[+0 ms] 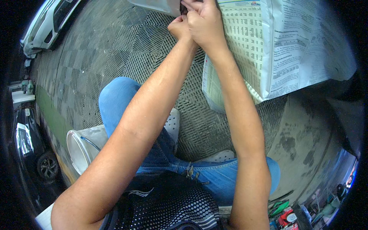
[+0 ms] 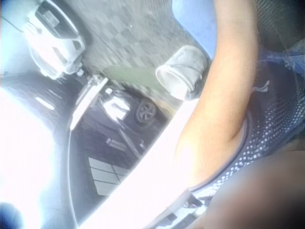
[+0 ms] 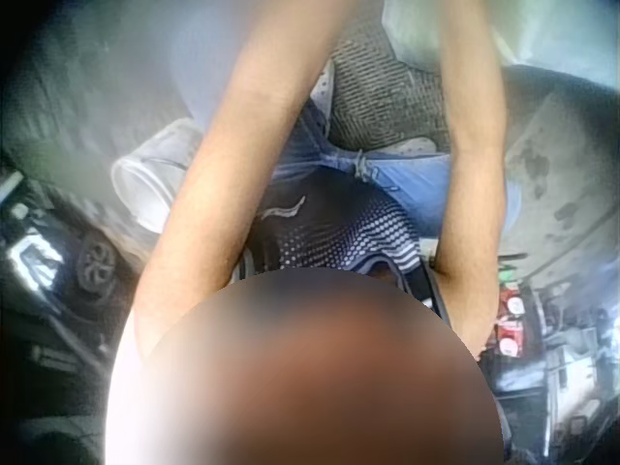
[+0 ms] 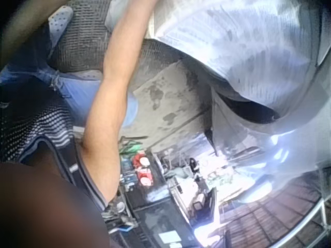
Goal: The person places sheets of newspaper over the car's windshield and wheel arch, securing them with masking tape. They smooth the paper and tape edges to cover the surfaces.
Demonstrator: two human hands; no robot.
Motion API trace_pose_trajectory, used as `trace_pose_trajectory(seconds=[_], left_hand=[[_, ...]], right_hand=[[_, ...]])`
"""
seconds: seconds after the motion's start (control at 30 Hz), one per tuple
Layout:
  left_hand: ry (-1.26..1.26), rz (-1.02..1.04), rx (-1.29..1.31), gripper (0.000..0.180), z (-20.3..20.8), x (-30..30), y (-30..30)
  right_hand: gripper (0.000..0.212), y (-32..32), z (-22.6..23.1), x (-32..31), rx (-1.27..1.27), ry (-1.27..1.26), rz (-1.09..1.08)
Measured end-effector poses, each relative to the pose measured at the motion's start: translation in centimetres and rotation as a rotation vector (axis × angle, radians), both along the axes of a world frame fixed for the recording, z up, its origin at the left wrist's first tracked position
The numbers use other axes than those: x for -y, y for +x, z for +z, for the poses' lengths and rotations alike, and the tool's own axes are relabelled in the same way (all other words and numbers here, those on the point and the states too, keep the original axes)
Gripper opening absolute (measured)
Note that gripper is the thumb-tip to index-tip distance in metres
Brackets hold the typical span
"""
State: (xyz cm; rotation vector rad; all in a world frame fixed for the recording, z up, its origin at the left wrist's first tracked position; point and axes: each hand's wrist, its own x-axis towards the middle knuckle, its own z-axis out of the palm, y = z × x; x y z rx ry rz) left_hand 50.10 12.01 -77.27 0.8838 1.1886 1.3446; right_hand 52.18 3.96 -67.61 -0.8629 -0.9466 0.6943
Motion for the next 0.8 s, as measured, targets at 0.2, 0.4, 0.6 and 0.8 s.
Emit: trace_pose_trajectory(seconds=[0.2, 0.4, 0.6, 0.8], left_hand=[[0.045, 0.007, 0.157, 0.023, -1.4, -1.2, 0.5], [0.02, -0.095, 0.265, 0.021, -2.1, -1.5, 0.5], [0.01, -0.194, 0.422, 0.019, -1.7, -0.5, -0.3], [-0.048, -0.417, 0.939, 0.018, -1.0, 0.3, -0.9]], right_hand=[[0.039, 0.0, -0.1, 0.2, 0.048, -0.006, -0.018], [0.043, -0.6, -1.1, 0.2, 0.132, -0.105, -0.064], [0.037, -1.5, -1.6, -0.3, 0.251, -0.246, -0.217], [0.036, -1.8, -2.2, -0.9, 0.381, -0.319, -0.313]])
